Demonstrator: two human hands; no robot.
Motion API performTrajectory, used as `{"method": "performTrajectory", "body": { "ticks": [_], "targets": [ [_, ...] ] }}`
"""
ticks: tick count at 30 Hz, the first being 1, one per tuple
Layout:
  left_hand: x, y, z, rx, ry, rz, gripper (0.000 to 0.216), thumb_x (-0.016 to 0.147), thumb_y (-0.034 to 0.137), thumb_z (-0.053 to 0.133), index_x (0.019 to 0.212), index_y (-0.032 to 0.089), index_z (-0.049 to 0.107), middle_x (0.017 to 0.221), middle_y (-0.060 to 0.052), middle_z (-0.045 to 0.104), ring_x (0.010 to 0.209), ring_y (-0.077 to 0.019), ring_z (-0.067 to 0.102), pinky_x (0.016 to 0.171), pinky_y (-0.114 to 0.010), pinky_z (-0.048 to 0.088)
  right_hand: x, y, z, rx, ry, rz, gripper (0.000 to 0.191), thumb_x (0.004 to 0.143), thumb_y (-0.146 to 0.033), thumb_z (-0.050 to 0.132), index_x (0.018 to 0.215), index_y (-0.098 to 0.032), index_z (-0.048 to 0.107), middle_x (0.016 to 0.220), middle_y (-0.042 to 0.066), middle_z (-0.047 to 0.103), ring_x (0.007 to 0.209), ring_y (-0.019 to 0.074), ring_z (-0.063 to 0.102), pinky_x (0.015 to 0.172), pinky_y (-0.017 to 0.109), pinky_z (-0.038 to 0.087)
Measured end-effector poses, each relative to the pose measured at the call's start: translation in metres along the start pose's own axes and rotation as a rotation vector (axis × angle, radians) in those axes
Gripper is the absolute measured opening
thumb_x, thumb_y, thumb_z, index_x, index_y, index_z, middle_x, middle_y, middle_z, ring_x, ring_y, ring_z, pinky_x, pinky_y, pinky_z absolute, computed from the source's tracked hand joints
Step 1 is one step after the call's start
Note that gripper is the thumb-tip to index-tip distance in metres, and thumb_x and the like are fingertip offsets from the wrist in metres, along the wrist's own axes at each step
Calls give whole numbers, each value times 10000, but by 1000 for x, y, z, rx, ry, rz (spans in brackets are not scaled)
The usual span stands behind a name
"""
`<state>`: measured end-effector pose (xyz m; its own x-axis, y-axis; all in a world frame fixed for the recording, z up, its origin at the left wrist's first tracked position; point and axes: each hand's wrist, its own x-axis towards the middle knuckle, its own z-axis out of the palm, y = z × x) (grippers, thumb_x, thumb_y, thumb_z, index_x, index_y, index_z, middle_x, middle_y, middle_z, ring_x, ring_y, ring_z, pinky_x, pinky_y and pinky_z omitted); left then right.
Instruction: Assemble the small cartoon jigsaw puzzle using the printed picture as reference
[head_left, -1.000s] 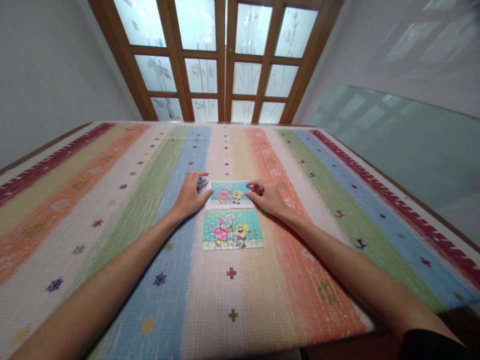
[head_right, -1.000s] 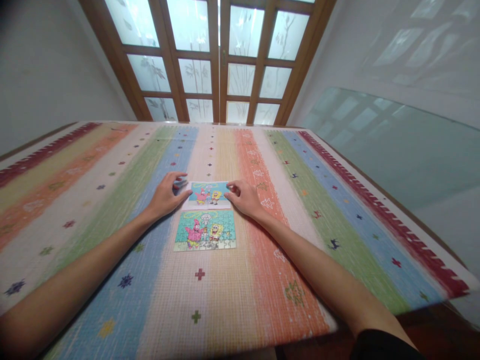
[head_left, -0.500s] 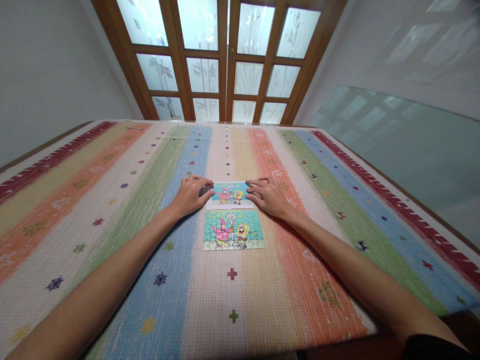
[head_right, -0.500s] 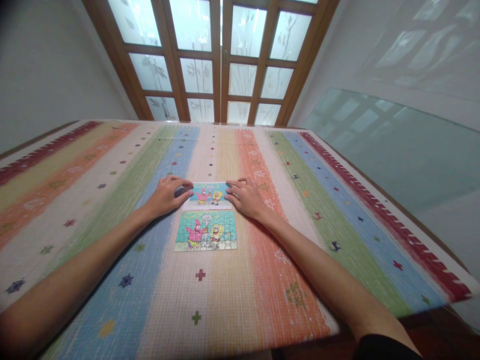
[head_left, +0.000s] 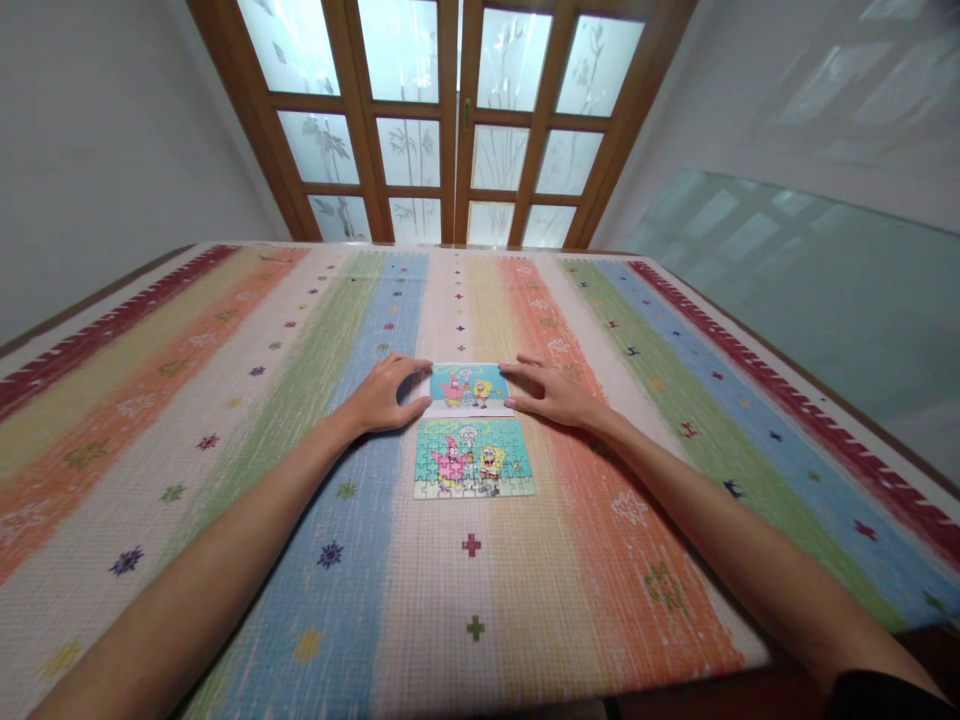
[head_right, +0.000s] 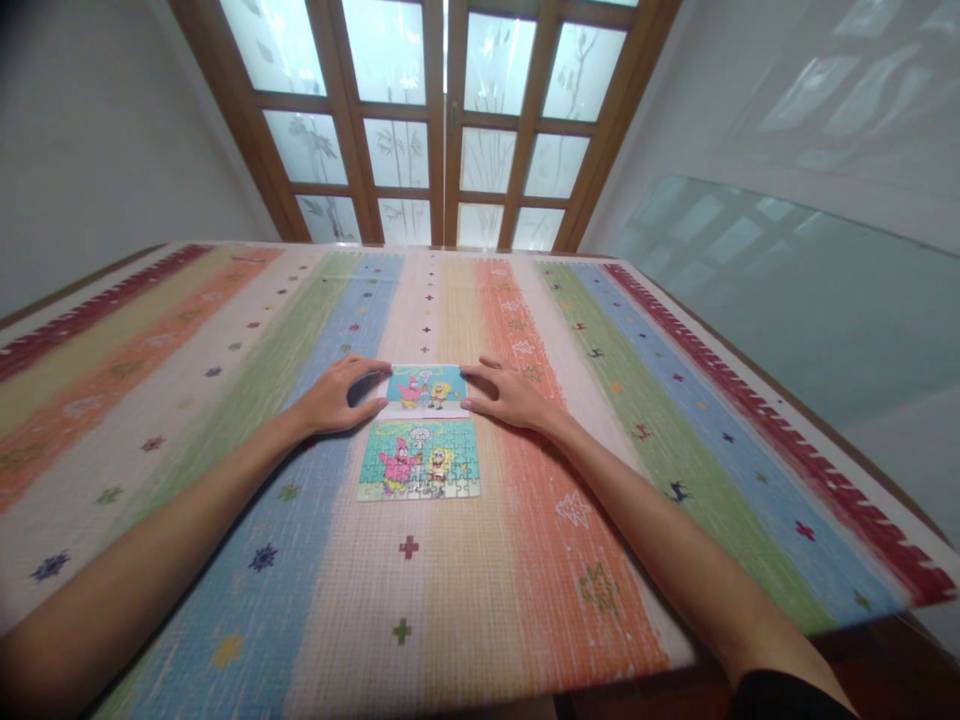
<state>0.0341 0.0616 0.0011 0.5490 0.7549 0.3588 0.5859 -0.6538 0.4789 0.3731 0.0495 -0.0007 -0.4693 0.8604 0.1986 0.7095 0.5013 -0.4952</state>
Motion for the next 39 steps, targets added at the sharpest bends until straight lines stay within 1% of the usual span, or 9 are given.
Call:
{"method": "performTrajectory", "body": {
  "ticks": [8,14,19,23,26,29,31,35,39],
  "targets": [
    [-1,4,2,-35,53,-28,451,814,336,674,1245,208,633,1205,-127,678,1113,-312,614,1036,-512,453,-2,-1,0,189,54,-12,488,873,-367,730,1343,-266,648,1418,110,630,1392,333,515,1180,585,389],
    [-3,5,1,-6,209,-11,303,895,345,586,1149,190,644,1155,-125,691,1082,-297,618,1029,-495,448,-4,-9,-2,418,137,46,440,911,-347,673,1340,-269,614,1440,111,608,1310,296,598,1121,537,490],
    [-4,10,0,25,266,-10,242,923,305,517,1094,193,647,1110,-109,697,1074,-283,612,1034,-484,445,-16,-27,-19,217,211,11,408,925,-333,671,1330,-302,635,1389,100,642,1310,327,589,1127,571,478],
    [-15,25,-8,26,199,55,216,907,309,551,1058,210,670,1047,-94,717,1002,-274,641,977,-483,485,-36,-39,-26,126,111,-77,408,910,-305,696,1316,-323,657,1333,81,683,1255,317,629,1102,540,498],
    [-30,40,-18,44,46,153,231,879,332,617,1066,219,691,1048,-97,730,967,-269,665,929,-465,515,-55,-45,-22,113,-7,-201,335,898,-324,718,1233,-316,709,1275,62,719,1223,278,646,1084,505,509],
    [-48,52,-25,67,-103,243,248,861,376,671,1062,236,712,1108,-97,746,998,-285,676,925,-480,519,-71,-49,-12,47,-44,-293,278,912,-362,719,1182,-298,737,1277,70,722,1272,283,600,1084,535,487],
    [-59,55,-24,102,-115,271,298,852,408,692,1098,240,712,1172,-111,741,1022,-312,674,908,-510,523,-79,-52,-5,4,-30,-302,302,924,-398,711,1206,-293,734,1283,77,721,1279,296,577,1071,549,485],
    [-72,56,-18,127,-102,242,385,873,413,680,1227,263,677,1293,-111,703,1132,-324,650,984,-543,503,-86,-56,8,-48,-17,-307,388,948,-464,669,1299,-300,694,1329,70,701,1246,309,574,1049,551,489],
    [-72,54,-15,103,-112,240,420,877,420,699,1268,270,665,1279,-103,709,1159,-323,640,1006,-549,499,-87,-60,13,-83,4,-338,430,980,-468,610,1355,-265,662,1333,83,698,1220,317,583,1038,546,489]
  ]
}}
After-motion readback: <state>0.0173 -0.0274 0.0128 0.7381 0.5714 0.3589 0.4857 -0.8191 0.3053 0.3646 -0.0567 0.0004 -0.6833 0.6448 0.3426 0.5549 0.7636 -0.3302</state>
